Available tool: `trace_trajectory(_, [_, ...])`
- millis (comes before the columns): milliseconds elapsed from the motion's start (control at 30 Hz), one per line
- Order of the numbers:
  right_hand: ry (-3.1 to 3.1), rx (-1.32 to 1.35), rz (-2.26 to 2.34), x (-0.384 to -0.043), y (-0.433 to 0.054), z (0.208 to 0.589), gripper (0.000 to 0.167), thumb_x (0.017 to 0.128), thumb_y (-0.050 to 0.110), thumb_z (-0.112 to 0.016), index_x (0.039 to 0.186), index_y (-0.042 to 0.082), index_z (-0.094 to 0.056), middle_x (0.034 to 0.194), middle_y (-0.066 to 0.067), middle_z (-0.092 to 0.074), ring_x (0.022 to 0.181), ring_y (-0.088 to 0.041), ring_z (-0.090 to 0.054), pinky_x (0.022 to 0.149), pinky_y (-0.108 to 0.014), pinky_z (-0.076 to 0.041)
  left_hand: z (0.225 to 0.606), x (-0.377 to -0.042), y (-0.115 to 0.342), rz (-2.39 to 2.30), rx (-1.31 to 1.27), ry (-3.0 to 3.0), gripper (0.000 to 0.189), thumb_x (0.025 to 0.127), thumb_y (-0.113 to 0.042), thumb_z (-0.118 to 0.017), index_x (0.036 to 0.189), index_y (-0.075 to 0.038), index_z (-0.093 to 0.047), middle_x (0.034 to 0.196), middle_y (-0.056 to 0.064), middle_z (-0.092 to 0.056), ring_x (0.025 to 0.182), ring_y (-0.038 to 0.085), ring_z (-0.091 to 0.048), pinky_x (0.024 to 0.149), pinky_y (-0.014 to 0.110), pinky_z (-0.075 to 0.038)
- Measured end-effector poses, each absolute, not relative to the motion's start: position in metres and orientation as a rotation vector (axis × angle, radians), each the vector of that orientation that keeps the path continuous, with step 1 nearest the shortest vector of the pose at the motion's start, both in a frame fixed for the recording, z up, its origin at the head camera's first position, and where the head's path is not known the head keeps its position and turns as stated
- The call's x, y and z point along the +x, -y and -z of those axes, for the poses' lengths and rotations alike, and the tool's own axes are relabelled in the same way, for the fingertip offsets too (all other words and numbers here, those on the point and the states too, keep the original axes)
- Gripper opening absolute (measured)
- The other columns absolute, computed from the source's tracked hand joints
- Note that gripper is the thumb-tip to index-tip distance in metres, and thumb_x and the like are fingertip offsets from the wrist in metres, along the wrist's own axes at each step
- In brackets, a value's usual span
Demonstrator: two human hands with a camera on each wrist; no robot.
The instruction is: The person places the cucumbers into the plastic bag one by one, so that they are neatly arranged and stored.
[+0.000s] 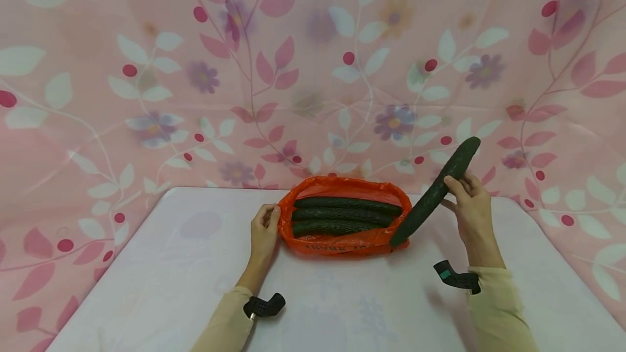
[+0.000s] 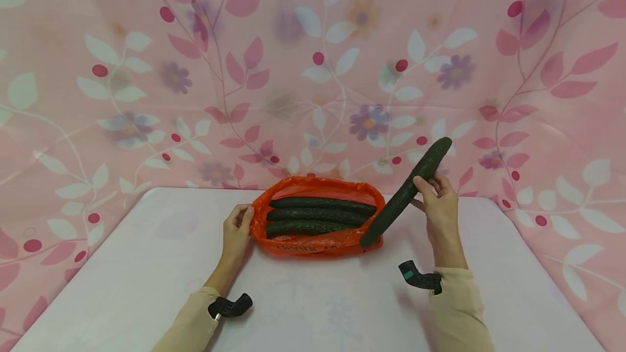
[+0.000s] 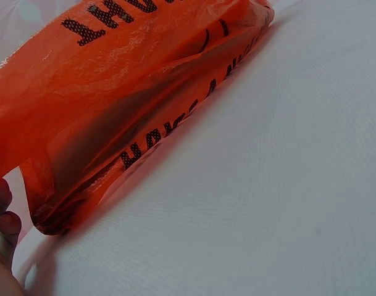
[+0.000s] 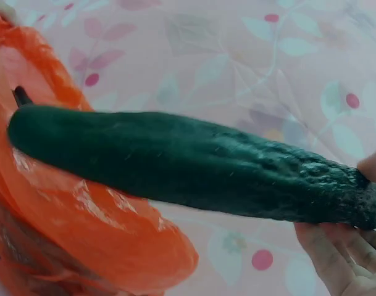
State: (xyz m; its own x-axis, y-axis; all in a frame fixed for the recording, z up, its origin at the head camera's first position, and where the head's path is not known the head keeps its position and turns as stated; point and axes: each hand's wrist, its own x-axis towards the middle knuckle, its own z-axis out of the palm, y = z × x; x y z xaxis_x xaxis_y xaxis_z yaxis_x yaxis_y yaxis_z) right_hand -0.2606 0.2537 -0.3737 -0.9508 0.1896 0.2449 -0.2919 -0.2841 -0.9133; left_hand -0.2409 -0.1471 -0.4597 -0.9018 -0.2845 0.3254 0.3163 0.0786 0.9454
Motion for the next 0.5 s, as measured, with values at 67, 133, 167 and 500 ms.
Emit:
trace_trajectory(67, [1.605,0.121,-2.318,-0.260,-0.251,0.372,0.040,0.089,0.012,-0.064,0.125,0.007,-0.046,0.106,0.000,-0.061,0.086,-0.009,-0.061,0.065,-0.024,-0.056,0.462,-0.242,0.147,1.872,-0.025,1.934,0.021,0.095,-0.014,-0.055,0.103,0.004,-0.063,0.083,-0.001,-0.061,0.071,0.004,-0.058,0.065,0.016,-0.050])
trace_trajectory(133, [1.566,0.091,-2.320,-0.259,-0.248,0.371,0.041,0.088,0.011,-0.065,0.124,0.008,-0.046,0.106,-0.001,-0.061,0.085,-0.010,-0.062,0.064,-0.025,-0.056,0.468,-0.246,0.148,1.860,-0.014,1.934,0.021,0.095,-0.016,-0.056,0.102,0.002,-0.063,0.082,-0.003,-0.061,0.071,0.004,-0.058,0.064,0.016,-0.050])
trace_trajectory(167, [1.555,0.072,-2.316,-0.259,-0.246,0.370,0.042,0.088,0.011,-0.066,0.124,0.008,-0.046,0.106,-0.001,-0.060,0.084,-0.010,-0.062,0.064,-0.025,-0.056,0.471,-0.248,0.148,1.860,-0.007,1.930,0.021,0.095,-0.018,-0.056,0.102,0.001,-0.064,0.082,-0.003,-0.061,0.071,0.005,-0.058,0.065,0.016,-0.050])
trace_trajectory(500, [1.527,0.015,-2.276,-0.263,-0.227,0.370,0.052,0.085,0.009,-0.069,0.126,0.012,-0.037,0.108,-0.004,-0.053,0.084,-0.012,-0.061,0.064,-0.028,-0.057,0.480,-0.253,0.149,1.842,0.000,1.921,0.022,0.095,-0.019,-0.056,0.104,-0.001,-0.064,0.092,0.006,-0.061,0.075,0.003,-0.063,0.068,0.016,-0.052])
